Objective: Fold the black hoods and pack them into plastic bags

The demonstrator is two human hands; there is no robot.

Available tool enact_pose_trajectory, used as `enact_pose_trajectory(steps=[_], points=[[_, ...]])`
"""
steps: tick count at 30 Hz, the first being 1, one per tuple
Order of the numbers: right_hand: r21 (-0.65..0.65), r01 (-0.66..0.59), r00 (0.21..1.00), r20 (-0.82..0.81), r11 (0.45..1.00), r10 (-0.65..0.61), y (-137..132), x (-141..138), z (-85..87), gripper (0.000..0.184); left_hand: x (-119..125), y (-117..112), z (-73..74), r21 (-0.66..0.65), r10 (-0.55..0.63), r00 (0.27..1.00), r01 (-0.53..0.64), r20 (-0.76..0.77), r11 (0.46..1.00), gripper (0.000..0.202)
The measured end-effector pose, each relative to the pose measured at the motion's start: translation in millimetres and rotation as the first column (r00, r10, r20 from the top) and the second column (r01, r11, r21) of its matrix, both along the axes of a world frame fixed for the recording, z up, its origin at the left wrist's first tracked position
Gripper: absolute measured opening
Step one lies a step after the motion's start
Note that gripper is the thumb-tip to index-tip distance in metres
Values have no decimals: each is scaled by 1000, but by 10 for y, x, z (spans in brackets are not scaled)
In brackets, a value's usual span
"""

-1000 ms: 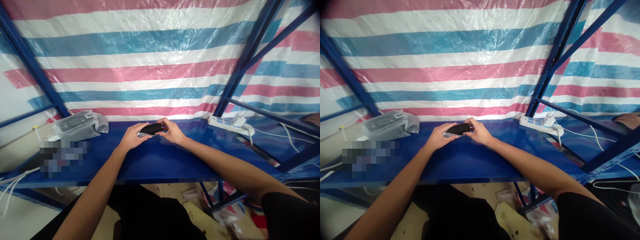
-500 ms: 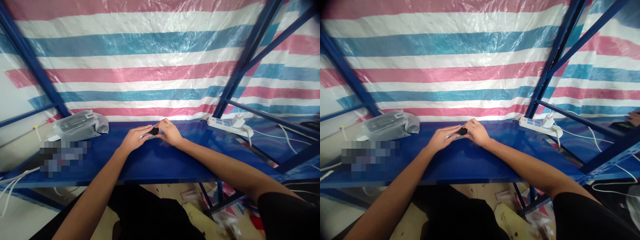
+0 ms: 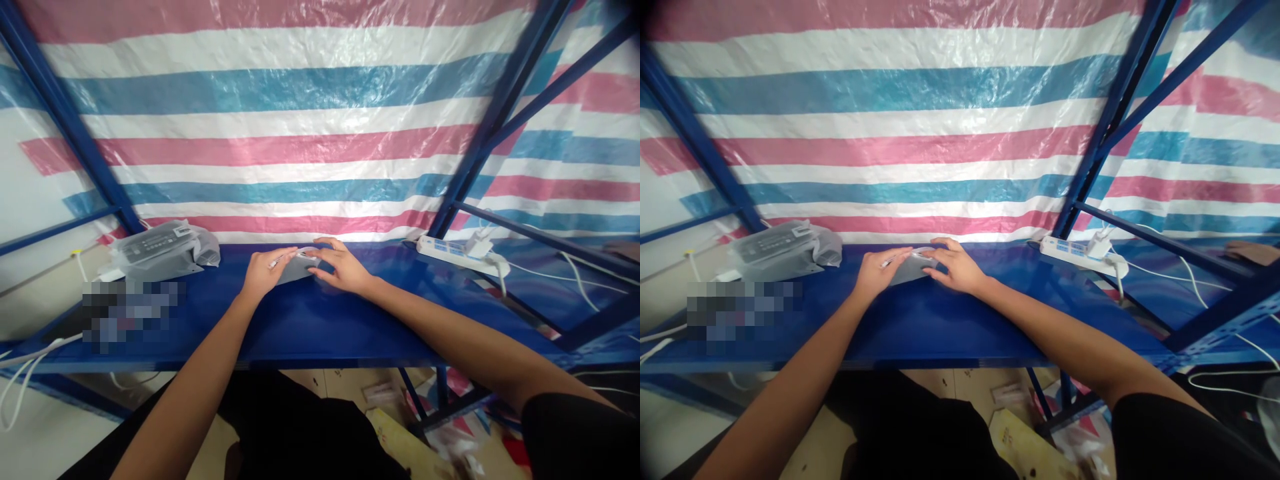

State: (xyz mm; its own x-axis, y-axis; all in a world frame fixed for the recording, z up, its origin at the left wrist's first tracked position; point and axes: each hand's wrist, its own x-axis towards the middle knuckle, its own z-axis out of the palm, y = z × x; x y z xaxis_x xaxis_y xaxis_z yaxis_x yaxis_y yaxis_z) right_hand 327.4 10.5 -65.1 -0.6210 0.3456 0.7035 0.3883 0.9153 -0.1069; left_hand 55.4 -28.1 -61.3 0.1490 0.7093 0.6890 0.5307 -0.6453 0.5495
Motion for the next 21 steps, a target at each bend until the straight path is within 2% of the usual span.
enact_pose_trajectory(steps=[3, 8, 12, 16, 19, 21], points=[[-15, 42, 999, -1, 999, -42, 40, -20, -28, 61, 32, -29, 28, -5, 12, 988, -11, 152, 1000, 35], [3, 83, 997, 1, 997, -83, 51, -26, -13, 40, 45, 22, 25, -86, -21, 962, 46, 272, 995, 42], [50, 78, 997, -16, 996, -77, 39, 18, 30, 22, -4, 98, 14, -153, -63, 972, 99, 226, 983, 46], [67, 56, 998, -30, 996, -54, 86, 96, 60, 24, -78, 173, -55, -276, -112, 979, 156, 169, 948, 66], [65, 40, 999, -30, 997, -38, 111, 141, 66, 24, -111, 232, -141, -373, -158, 977, 200, 140, 906, 58], [55, 57, 998, -21, 997, -56, 103, 152, 71, 21, -110, 265, -190, -378, -140, 979, 188, 150, 907, 54]])
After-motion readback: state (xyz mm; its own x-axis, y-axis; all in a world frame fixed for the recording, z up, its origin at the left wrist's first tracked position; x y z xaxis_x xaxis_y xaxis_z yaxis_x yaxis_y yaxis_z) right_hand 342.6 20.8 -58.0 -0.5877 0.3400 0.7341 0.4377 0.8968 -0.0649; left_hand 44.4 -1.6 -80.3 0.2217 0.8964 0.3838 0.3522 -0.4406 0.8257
